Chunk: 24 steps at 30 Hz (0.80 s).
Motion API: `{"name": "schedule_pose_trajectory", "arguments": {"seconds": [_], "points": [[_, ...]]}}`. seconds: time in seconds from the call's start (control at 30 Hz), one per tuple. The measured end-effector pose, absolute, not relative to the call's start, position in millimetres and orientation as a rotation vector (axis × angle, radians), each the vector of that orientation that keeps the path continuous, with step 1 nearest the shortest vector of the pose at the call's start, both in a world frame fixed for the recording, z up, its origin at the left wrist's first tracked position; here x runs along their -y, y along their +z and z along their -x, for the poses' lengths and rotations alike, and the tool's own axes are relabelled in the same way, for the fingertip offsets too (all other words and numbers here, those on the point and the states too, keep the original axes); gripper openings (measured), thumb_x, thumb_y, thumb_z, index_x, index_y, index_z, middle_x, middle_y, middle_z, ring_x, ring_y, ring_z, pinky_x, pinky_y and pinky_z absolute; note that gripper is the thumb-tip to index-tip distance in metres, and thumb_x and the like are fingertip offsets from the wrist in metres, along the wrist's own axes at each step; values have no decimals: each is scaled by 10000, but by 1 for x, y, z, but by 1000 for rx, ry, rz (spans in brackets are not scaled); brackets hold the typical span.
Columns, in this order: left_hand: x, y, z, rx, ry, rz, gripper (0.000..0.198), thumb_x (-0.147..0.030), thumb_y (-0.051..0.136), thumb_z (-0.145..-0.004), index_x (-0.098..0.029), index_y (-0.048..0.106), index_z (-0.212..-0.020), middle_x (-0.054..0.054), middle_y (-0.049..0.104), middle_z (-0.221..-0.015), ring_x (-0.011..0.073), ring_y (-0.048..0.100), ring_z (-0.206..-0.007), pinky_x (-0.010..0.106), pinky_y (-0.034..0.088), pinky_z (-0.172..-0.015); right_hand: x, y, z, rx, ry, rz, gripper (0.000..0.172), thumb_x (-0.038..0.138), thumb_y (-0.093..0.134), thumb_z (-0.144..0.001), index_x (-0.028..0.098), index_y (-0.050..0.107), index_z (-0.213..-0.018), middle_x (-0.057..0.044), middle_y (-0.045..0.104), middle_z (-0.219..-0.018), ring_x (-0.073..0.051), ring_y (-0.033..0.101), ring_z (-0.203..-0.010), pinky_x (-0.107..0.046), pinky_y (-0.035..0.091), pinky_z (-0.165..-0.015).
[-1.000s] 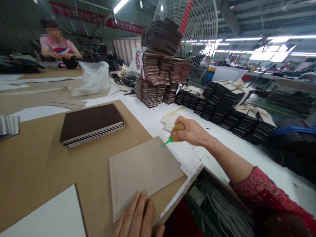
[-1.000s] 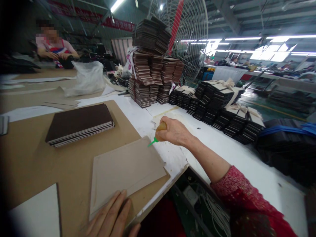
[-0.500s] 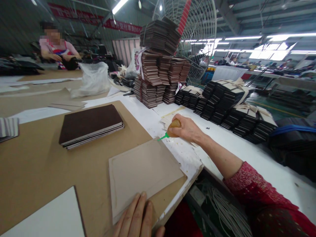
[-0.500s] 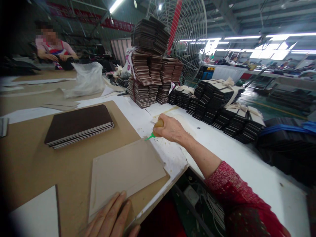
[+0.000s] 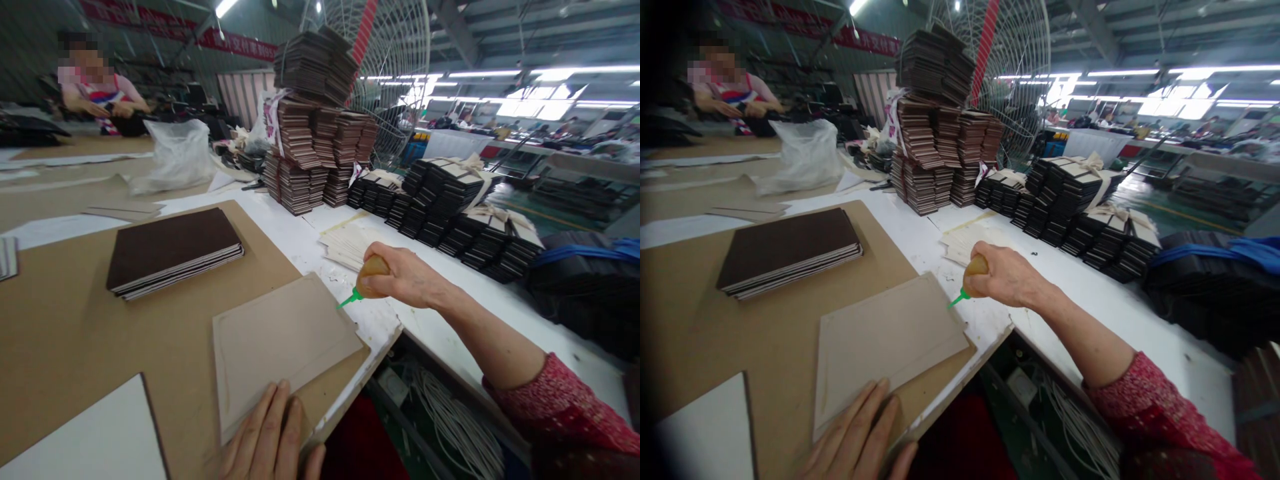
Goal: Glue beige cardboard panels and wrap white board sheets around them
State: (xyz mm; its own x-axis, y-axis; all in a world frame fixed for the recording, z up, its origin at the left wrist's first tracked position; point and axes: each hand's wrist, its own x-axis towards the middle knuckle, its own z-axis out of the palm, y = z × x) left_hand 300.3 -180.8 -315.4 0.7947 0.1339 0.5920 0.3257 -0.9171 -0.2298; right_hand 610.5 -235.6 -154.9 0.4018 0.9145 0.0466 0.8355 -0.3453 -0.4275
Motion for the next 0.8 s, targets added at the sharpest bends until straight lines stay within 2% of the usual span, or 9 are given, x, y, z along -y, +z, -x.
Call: {"name": "schedule_pose_trajectory", "arguments": {"seconds": [0.37,0.53,0.67,0.73,0.8], "points": [[176,-309,-296,325,-732,2720,469,-471,599,-808,-130,625,-1129,151,642,-1222,276,612,-1089,387,525,-817,275,-155,-598,1453,311,2286,218,348,646,-783,232,570,-951,10,625,-751,-161,522,-647,-269,319,-553],[170,-303,-296,362,-599,2785,397,-330,489,-882,-148,579,-1223,83,650,-1222,216,606,-1091,333,530,-860,288,-158,-596,1402,374,2250,215,350,652,-786,233,550,-934,24,604,-720,-152,512,-623,-262,326,-539],[165,-287,-304,420,-551,2870,349,-195,389,-894,-173,612,-1161,61,658,-1185,210,595,-1083,339,513,-896,293,-161,-600,1347,476,2163,205,349,651,-794,232,549,-927,24,603,-719,-155,520,-629,-266,358,-546],[162,-277,-311,526,-457,2954,346,-177,361,-903,-205,621,-1129,55,637,-1200,225,564,-1126,374,488,-935,295,-164,-606,1273,502,2103,216,344,649,-793,230,553,-948,14,612,-744,-166,534,-657,-275,383,-564],[157,-269,-320,710,-297,3078,320,-239,359,-932,-231,611,-1129,53,612,-1194,231,563,-1109,398,471,-946,295,-169,-612,1184,500,2032,236,332,644,-790,227,553,-980,0,619,-775,-179,544,-689,-288,402,-583]]}}
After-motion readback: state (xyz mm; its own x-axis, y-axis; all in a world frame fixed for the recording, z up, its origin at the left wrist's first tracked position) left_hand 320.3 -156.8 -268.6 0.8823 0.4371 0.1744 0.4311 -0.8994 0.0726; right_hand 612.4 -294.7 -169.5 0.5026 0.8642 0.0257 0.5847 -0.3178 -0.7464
